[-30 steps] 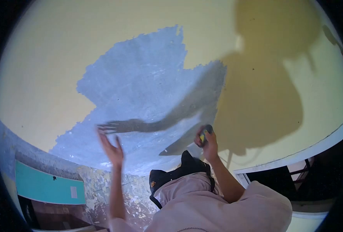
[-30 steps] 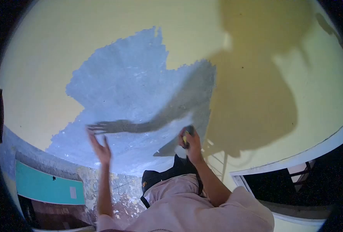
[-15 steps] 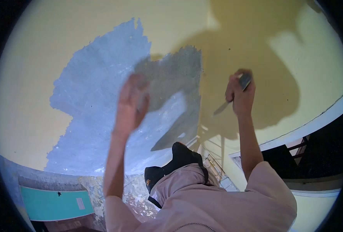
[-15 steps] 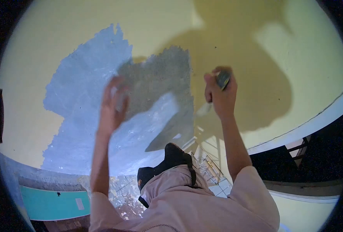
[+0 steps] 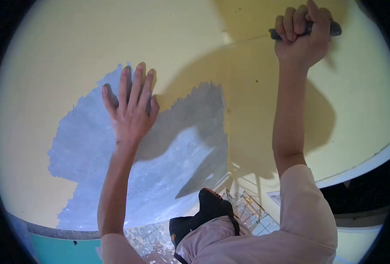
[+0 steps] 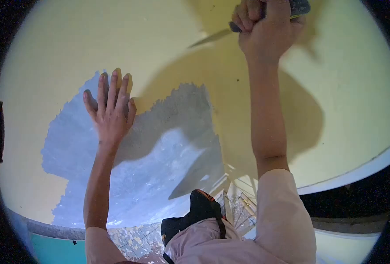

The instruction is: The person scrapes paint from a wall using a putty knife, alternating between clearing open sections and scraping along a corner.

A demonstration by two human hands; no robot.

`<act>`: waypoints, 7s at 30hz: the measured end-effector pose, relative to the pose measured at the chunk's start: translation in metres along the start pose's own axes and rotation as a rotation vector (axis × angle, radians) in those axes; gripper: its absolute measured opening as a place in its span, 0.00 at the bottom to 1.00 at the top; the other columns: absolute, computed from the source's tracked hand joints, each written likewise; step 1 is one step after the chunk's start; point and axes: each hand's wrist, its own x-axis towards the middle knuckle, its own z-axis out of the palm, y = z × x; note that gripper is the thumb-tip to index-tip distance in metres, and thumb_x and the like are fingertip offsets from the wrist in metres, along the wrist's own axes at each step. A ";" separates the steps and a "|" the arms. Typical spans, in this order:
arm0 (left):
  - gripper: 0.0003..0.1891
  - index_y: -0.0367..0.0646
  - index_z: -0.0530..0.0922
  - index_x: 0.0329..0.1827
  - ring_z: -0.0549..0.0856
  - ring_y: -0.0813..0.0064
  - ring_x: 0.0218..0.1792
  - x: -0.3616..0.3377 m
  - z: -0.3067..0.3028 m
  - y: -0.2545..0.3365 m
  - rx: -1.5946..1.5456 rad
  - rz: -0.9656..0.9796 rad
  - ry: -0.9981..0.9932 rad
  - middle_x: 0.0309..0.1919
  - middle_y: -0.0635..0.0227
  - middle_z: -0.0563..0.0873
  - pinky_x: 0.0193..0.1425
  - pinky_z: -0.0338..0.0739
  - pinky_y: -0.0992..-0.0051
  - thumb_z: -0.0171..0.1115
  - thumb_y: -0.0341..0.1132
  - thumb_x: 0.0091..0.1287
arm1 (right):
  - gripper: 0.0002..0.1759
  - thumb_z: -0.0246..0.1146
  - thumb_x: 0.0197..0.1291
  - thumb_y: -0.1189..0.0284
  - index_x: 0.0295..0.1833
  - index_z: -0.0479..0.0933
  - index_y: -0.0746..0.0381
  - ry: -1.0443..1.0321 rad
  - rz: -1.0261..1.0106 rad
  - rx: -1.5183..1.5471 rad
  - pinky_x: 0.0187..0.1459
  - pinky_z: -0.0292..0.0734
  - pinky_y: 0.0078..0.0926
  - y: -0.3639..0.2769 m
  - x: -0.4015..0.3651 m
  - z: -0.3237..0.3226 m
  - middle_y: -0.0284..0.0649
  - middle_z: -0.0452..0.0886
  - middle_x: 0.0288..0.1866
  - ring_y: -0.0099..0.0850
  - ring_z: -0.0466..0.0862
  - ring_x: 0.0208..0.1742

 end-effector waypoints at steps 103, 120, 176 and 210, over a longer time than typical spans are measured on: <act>0.30 0.61 0.64 0.70 0.57 0.65 0.73 -0.003 0.011 0.001 0.021 0.017 -0.010 0.72 0.76 0.60 0.72 0.31 0.41 0.53 0.47 0.61 | 0.15 0.47 0.63 0.64 0.24 0.64 0.56 -0.160 0.189 -0.092 0.16 0.57 0.17 0.080 -0.127 -0.017 0.30 0.62 0.14 0.21 0.60 0.13; 0.33 0.63 0.64 0.69 0.59 0.67 0.72 -0.004 0.014 0.001 0.052 0.008 -0.015 0.72 0.77 0.60 0.71 0.33 0.37 0.55 0.47 0.57 | 0.11 0.54 0.56 0.83 0.28 0.61 0.58 0.095 0.031 0.075 0.13 0.57 0.18 0.090 -0.136 0.007 0.29 0.62 0.16 0.18 0.62 0.13; 0.29 0.61 0.62 0.70 0.57 0.67 0.73 -0.004 0.010 0.001 0.037 0.002 -0.038 0.72 0.77 0.60 0.72 0.32 0.41 0.49 0.47 0.64 | 0.11 0.53 0.55 0.81 0.27 0.59 0.58 0.088 0.012 -0.065 0.10 0.55 0.22 0.052 -0.072 0.033 0.33 0.62 0.11 0.19 0.58 0.10; 0.34 0.44 0.60 0.70 0.57 0.68 0.73 -0.005 0.007 -0.004 -0.070 0.022 0.028 0.72 0.66 0.61 0.73 0.36 0.42 0.53 0.47 0.61 | 0.11 0.56 0.51 0.78 0.26 0.60 0.58 0.094 -0.035 -0.105 0.12 0.56 0.22 0.056 -0.014 0.077 0.32 0.61 0.11 0.21 0.61 0.10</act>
